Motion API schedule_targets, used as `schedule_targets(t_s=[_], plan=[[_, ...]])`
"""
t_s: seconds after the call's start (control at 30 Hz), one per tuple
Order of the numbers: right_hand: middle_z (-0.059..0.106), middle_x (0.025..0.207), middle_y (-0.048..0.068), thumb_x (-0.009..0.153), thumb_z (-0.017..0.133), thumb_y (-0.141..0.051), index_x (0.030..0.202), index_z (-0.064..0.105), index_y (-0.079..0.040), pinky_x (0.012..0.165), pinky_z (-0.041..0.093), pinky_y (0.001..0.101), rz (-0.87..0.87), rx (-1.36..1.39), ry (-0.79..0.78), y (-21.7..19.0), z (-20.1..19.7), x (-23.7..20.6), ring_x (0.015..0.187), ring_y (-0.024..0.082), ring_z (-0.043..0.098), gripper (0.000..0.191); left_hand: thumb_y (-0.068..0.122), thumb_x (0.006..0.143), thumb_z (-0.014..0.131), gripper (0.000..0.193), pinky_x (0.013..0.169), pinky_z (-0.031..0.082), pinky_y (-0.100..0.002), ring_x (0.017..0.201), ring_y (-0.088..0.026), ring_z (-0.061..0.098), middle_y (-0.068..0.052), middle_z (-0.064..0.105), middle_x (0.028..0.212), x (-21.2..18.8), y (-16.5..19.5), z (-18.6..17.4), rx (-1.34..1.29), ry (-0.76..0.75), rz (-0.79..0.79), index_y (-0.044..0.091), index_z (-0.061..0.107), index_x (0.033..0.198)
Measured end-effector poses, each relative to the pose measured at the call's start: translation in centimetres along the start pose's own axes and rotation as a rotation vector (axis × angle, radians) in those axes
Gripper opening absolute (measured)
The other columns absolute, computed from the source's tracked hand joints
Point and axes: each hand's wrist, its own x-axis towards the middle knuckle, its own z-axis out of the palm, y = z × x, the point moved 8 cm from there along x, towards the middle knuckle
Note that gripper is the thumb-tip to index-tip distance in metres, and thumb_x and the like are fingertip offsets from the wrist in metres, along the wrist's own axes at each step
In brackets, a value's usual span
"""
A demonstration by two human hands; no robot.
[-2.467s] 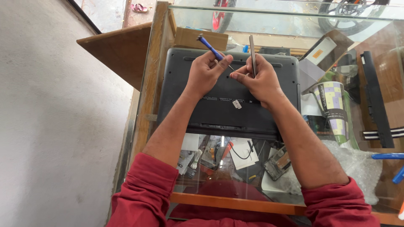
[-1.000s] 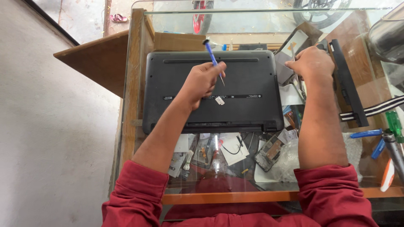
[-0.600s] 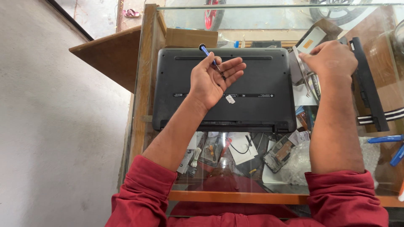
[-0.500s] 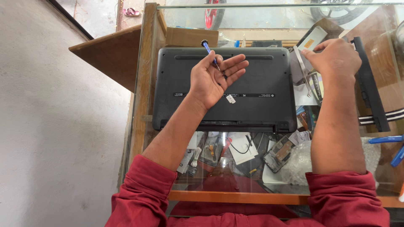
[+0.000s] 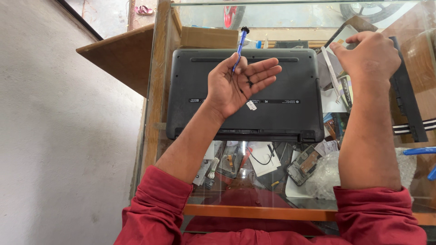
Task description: The person removes a laptop from a backpack and places it on a glass table. Using a screwdriver, the person unscrews multiple screws from the bottom cover of the laptop and removes the battery. The person then walks away from the table.
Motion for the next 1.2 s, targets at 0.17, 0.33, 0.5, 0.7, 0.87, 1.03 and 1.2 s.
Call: schedule_targets(t_s=[0.17,0.33,0.5,0.7,0.87,1.03,1.2], plan=[[0.076,0.086,0.01,0.087,0.085,-0.064,0.106,0.082,-0.023,0.063,0.056,0.0445,-0.01,0.024,-0.005,-0.3,-0.3,-0.2,0.076,0.03,0.073,0.045,0.036,0.112,0.033,0.046,0.118,0.045,-0.058,0.137,-0.051,0.052,-0.04,0.054,0.139,0.0,-0.1,0.2,-0.003,-0.025,0.008,0.011,0.052,0.079],[0.076,0.082,0.009,0.089,0.086,-0.063,0.106,0.082,-0.023,0.062,0.056,0.0438,-0.031,0.033,0.0,-0.6,-0.4,-0.4,0.074,0.029,0.073,0.044,0.035,0.112,0.032,0.045,0.118,0.045,-0.057,0.138,-0.052,0.051,-0.041,0.054,0.141,-0.1,-0.1,0.2,-0.006,-0.03,0.001,0.01,0.049,0.078],[0.076,0.083,0.008,0.088,0.085,-0.065,0.105,0.082,-0.023,0.063,0.056,0.0449,-0.02,0.018,-0.015,-0.4,0.1,-0.3,0.075,0.029,0.073,0.045,0.035,0.112,0.032,0.045,0.117,0.045,-0.058,0.138,-0.053,0.051,-0.041,0.053,0.141,-0.1,0.0,0.2,0.012,-0.033,-0.001,0.01,0.046,0.077],[0.076,0.084,0.007,0.088,0.085,-0.065,0.105,0.083,-0.023,0.064,0.057,0.0467,-0.052,-0.008,0.01,-0.8,0.3,-0.4,0.074,0.029,0.073,0.045,0.035,0.112,0.031,0.046,0.117,0.045,-0.058,0.139,-0.054,0.05,-0.042,0.053,0.14,-0.1,0.0,0.2,0.014,-0.035,-0.002,0.01,0.046,0.077],[0.076,0.081,0.006,0.088,0.086,-0.063,0.106,0.083,-0.024,0.062,0.056,0.0447,-0.046,-0.006,0.009,-1.4,-0.6,-0.7,0.072,0.028,0.073,0.044,0.035,0.112,0.031,0.046,0.117,0.045,-0.059,0.139,-0.054,0.049,-0.042,0.053,0.139,0.0,0.0,0.2,0.013,-0.028,0.003,0.01,0.046,0.077],[0.074,0.081,0.006,0.084,0.085,-0.056,0.107,0.08,-0.022,0.069,0.056,0.044,0.02,0.062,-0.027,-1.5,-1.1,-1.2,0.078,0.029,0.072,0.041,0.034,0.112,0.031,0.045,0.118,0.044,-0.059,0.138,-0.053,0.05,-0.042,0.054,0.139,-0.1,0.0,0.0,0.004,0.001,0.018,0.01,0.045,0.076],[0.076,0.078,-0.001,0.09,0.088,-0.057,0.107,0.083,-0.023,0.064,0.057,0.0424,-0.135,0.016,0.073,-2.6,-1.7,-1.3,0.072,0.024,0.074,0.039,0.033,0.112,0.031,0.045,0.118,0.044,-0.059,0.137,-0.052,0.051,-0.041,0.055,0.138,0.0,0.1,-0.5,-0.013,0.033,0.047,0.01,0.046,0.075]])
